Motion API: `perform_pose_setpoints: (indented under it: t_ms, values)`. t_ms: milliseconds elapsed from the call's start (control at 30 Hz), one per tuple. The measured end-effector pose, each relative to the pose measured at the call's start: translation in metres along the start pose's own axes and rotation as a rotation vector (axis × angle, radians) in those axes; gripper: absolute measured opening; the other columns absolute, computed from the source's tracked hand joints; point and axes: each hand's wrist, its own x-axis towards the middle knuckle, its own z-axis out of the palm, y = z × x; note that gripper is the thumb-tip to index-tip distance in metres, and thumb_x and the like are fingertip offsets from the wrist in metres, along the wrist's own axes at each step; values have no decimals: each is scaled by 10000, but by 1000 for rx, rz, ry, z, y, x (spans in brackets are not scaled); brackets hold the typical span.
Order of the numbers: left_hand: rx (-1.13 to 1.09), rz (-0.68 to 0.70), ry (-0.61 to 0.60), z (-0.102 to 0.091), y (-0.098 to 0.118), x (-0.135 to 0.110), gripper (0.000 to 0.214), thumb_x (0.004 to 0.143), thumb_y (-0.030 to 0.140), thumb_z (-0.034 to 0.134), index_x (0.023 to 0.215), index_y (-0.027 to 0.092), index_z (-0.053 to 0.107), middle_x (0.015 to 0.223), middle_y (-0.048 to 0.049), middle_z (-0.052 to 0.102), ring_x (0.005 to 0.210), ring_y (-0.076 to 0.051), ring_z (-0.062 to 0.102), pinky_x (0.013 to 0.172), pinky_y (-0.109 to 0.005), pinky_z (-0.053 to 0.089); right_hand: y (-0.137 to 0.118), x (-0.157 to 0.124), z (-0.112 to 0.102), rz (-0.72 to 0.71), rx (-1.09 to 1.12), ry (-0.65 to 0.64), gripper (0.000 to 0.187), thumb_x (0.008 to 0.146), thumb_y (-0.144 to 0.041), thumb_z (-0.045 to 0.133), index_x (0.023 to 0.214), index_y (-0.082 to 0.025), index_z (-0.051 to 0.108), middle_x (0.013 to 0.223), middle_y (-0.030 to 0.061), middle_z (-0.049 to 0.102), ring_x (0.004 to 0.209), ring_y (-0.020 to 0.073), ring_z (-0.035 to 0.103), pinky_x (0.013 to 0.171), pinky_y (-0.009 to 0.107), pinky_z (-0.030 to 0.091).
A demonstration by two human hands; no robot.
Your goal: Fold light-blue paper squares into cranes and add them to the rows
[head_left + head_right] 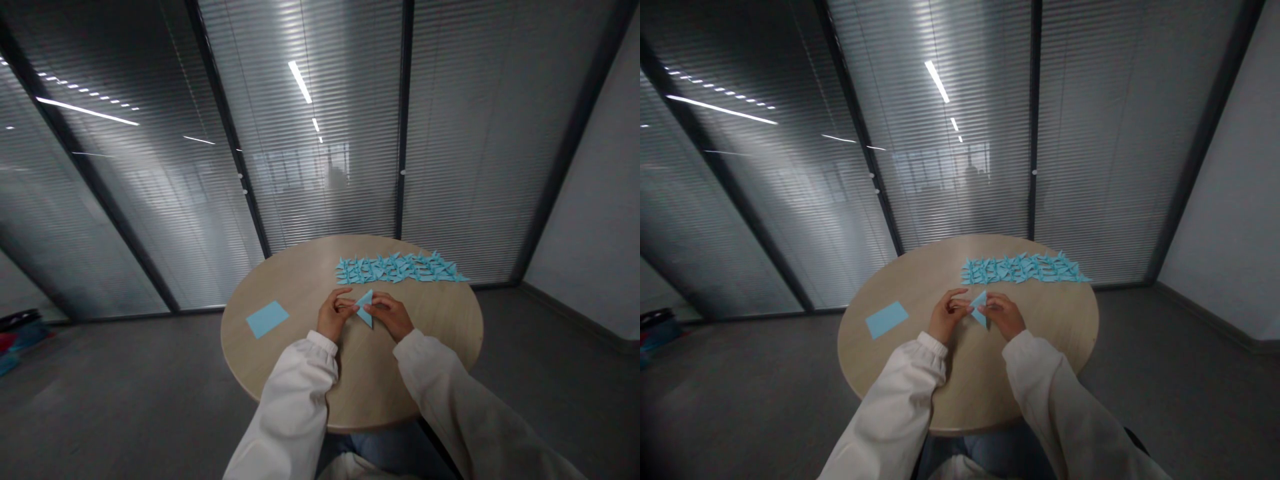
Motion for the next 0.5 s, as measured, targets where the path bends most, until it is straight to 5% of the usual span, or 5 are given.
perform_pose_setpoints:
  t_ms: [100, 267, 500]
  values:
    - [-21, -11, 7, 0, -2, 1, 453, 561, 207, 692, 980, 144, 530, 715, -38, 660, 687, -139, 612, 702, -275, 464, -2, -1, 0, -2, -16, -7, 199, 600, -378, 657, 648, -185, 653, 983, 53, 591, 920, 187, 533, 805, 285, 402]
    - [-30, -41, 11, 1, 1, -1, 492, 554, 211, 698, 1004, 142, 512, 672, -30, 661, 641, -139, 614, 661, -265, 473, -9, -3, 0, 116, -27, -65, 253, 617, -412, 624, 667, -164, 643, 631, 0, 622, 616, 145, 557, 620, 253, 420]
    - [6, -90, 36, 0, 1, -2, 497, 548, 221, 700, 1000, 156, 504, 661, -24, 665, 544, -121, 592, 556, -237, 478, -5, -2, 2, 120, -81, -56, 264, 630, -411, 605, 651, -150, 638, 583, -12, 601, 559, 128, 529, 545, 223, 390]
